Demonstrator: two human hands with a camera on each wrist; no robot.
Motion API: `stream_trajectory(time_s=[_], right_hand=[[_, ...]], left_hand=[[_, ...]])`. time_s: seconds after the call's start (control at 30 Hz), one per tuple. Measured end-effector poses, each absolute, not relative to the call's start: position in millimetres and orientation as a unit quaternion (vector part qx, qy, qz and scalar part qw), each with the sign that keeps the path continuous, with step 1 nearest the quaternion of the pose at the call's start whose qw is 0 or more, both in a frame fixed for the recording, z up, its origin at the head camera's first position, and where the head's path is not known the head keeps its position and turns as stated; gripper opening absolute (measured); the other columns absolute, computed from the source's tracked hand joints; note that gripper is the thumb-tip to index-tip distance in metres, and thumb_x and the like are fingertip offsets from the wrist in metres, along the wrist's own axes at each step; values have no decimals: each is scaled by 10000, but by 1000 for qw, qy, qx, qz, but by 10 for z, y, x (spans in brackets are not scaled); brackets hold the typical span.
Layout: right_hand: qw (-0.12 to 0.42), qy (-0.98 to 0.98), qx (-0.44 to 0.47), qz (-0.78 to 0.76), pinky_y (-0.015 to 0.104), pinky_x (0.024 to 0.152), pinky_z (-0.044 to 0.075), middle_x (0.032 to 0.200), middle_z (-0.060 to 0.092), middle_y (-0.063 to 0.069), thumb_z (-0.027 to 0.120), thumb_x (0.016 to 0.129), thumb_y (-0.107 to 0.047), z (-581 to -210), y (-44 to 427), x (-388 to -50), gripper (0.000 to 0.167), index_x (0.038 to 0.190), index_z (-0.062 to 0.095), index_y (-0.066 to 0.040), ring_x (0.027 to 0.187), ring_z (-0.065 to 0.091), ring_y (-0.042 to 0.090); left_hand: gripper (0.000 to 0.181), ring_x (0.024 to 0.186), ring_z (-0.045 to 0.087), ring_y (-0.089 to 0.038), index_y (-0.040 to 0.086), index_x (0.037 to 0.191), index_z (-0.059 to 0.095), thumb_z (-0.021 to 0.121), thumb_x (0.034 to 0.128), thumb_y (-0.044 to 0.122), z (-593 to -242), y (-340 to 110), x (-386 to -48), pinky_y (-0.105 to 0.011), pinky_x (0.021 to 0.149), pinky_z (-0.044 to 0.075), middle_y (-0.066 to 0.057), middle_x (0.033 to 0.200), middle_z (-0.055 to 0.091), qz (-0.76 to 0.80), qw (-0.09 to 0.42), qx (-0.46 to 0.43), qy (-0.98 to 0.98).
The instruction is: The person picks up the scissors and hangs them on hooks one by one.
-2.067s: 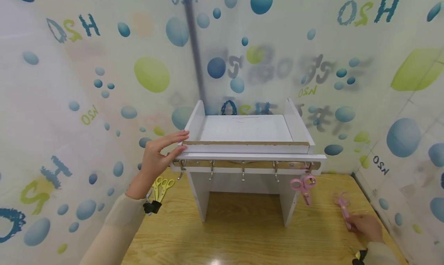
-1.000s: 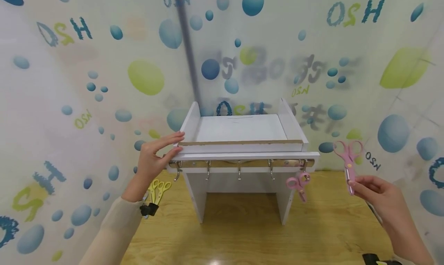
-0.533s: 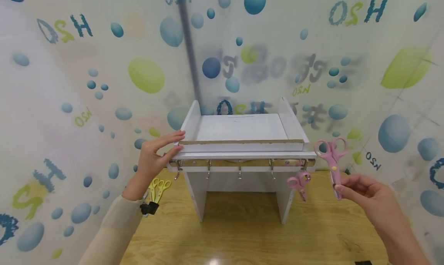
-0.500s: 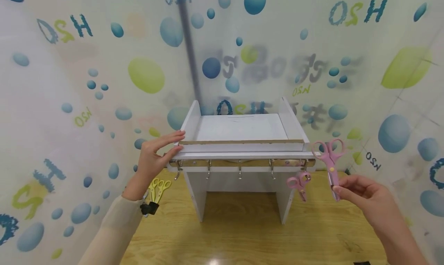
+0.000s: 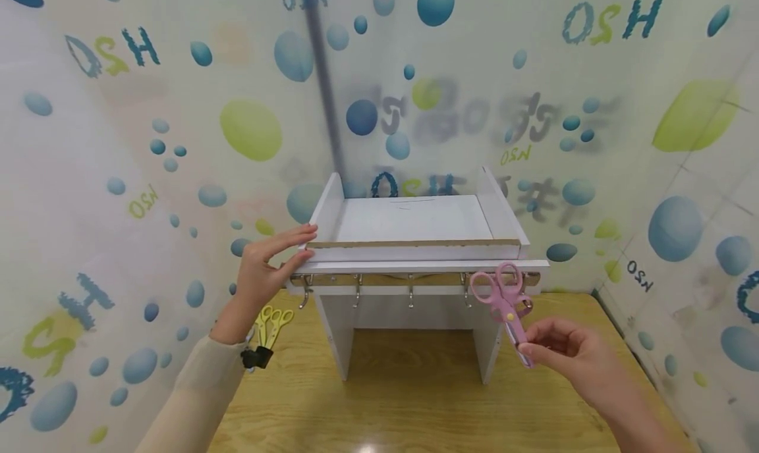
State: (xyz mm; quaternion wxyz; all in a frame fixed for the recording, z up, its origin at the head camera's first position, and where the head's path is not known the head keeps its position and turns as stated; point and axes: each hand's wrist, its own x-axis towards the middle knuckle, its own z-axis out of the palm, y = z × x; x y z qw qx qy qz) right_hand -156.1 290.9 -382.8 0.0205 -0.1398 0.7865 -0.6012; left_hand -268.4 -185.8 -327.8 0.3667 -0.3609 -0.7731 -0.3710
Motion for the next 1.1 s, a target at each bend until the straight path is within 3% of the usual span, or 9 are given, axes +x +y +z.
stream_trajectory(time_s=[0.33, 0.5, 0.63, 0.87, 1.1], right_hand=[[87, 790, -154, -588, 218, 735, 564, 872, 688, -121, 561, 1004, -40, -4006, 2698, -1530, 123, 1028, 666, -98, 779, 660, 107], [94, 776, -169, -601, 237, 725, 582, 876, 698, -125, 575, 993, -32, -4105, 2580, -1609, 119, 1015, 673, -96, 786, 673, 62], [72, 781, -177, -595, 233, 710, 585, 873, 690, -146, 592, 979, -21, -4184, 2510, -1655, 88, 1003, 668, -57, 782, 673, 38], [-20, 791, -201, -578, 207, 654, 569, 837, 665, -151, 623, 914, 82, -4352, 2389, -1697, 33, 944, 611, 76, 723, 651, 26], [-56, 796, -208, -566, 202, 624, 549, 832, 633, -177, 639, 893, 97, -4444, 2329, -1706, 57, 904, 603, 54, 721, 626, -3]], left_hand=[[334, 1150, 695, -237, 38, 1138, 748, 795, 809, 6, -3306, -1819, -2682, -182, 1017, 501, -132, 1204, 726, -371, 364, -368, -771], [339, 1140, 697, -266, 26, 1133, 746, 790, 801, -26, -3295, -1836, -2684, -165, 1015, 495, -141, 1197, 728, -375, 370, -367, -767], [339, 1145, 694, -270, 28, 1136, 746, 788, 804, -29, -3287, -1850, -2672, -164, 1020, 491, -143, 1199, 727, -375, 370, -366, -767], [332, 1170, 684, -230, 27, 1137, 745, 787, 810, -17, -3282, -1864, -2663, -173, 1023, 494, -134, 1212, 723, -378, 367, -362, -769], [330, 1163, 687, -245, 32, 1138, 746, 789, 813, -8, -3274, -1845, -2682, -165, 1022, 490, -132, 1212, 723, -374, 368, -362, -771]])
